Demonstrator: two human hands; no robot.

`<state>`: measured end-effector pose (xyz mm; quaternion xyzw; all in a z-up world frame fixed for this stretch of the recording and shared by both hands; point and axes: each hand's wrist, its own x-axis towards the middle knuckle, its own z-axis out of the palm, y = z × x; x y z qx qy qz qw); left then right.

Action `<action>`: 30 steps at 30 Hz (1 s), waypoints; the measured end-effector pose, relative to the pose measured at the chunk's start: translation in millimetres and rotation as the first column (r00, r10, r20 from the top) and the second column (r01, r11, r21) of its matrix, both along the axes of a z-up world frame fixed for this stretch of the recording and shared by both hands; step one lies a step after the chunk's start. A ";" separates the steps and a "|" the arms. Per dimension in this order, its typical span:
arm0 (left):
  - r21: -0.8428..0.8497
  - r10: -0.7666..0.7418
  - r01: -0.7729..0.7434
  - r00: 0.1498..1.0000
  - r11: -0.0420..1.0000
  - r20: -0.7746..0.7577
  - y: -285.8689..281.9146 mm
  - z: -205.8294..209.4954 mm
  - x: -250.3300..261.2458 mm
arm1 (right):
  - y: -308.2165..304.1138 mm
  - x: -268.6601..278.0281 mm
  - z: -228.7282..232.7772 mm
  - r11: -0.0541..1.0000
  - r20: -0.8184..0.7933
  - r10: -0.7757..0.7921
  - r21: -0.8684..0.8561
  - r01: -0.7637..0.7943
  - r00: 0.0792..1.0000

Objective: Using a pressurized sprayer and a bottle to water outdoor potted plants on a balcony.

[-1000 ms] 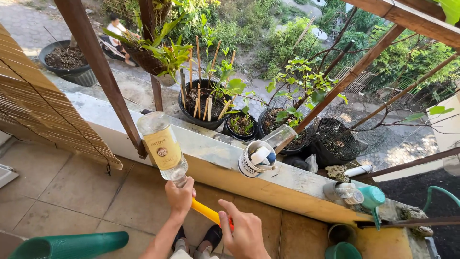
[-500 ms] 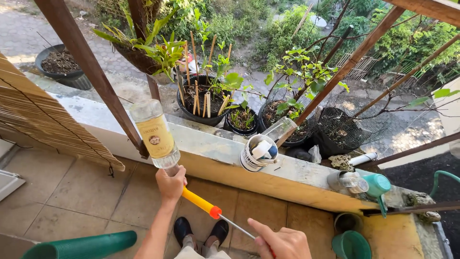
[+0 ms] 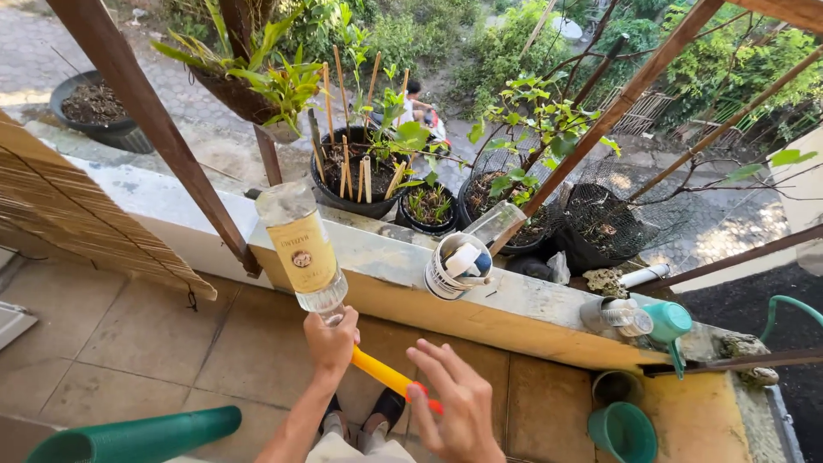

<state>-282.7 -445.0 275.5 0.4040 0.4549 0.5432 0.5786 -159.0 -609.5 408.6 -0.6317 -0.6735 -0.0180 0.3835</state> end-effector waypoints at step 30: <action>0.088 0.042 -0.030 0.989 0.996 -0.142 21.1 -16.4 -18.1 | -41.9 30.0 20.3 0.904 0.058 0.173 -0.405 -0.135 0.983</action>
